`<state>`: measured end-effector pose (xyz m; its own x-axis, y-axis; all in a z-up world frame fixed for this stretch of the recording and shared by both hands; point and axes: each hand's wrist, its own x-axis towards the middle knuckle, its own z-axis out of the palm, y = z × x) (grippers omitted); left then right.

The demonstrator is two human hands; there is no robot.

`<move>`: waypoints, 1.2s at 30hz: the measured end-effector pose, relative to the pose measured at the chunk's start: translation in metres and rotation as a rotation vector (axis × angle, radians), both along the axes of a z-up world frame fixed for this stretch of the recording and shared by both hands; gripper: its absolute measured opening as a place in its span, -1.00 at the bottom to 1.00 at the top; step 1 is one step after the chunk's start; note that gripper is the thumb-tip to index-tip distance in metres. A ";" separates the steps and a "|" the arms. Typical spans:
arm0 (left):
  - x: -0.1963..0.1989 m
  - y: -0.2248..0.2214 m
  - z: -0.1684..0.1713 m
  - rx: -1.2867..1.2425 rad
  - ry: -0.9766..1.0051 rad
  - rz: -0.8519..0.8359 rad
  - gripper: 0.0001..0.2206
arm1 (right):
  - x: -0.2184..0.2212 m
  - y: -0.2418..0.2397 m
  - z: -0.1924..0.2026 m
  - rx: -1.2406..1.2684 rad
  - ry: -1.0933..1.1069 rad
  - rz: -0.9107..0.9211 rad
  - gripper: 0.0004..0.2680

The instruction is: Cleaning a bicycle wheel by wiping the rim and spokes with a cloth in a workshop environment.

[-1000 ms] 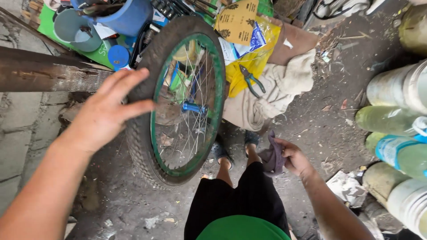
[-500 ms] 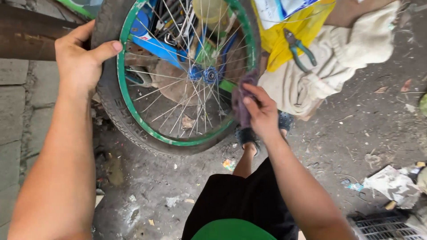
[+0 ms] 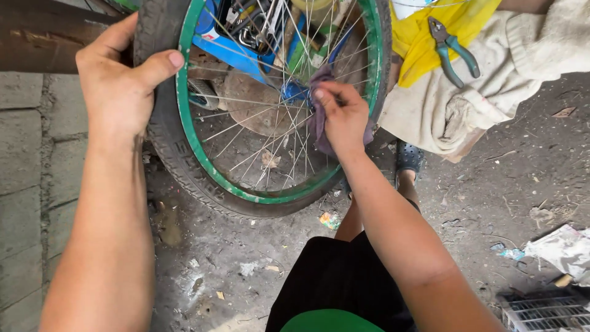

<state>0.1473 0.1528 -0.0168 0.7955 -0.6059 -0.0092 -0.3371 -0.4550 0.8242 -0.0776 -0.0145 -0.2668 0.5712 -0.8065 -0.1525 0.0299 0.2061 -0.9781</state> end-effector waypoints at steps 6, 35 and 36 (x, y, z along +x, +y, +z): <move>0.006 0.004 -0.006 0.011 -0.038 -0.026 -0.55 | -0.007 -0.007 -0.012 0.459 -0.102 -0.070 -0.85; -0.012 -0.042 0.016 0.054 -0.010 0.084 -0.66 | -0.027 -0.051 0.043 -0.136 -0.101 0.339 -0.88; -0.013 -0.044 0.018 0.059 -0.016 0.088 -0.65 | -0.021 -0.044 0.044 -0.149 0.010 0.297 -0.91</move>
<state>0.1342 0.1090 0.0008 0.8458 -0.5327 -0.0296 -0.3065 -0.5307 0.7902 -0.0986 -0.0587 -0.2229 0.7837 -0.6190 -0.0521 -0.0195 0.0594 -0.9980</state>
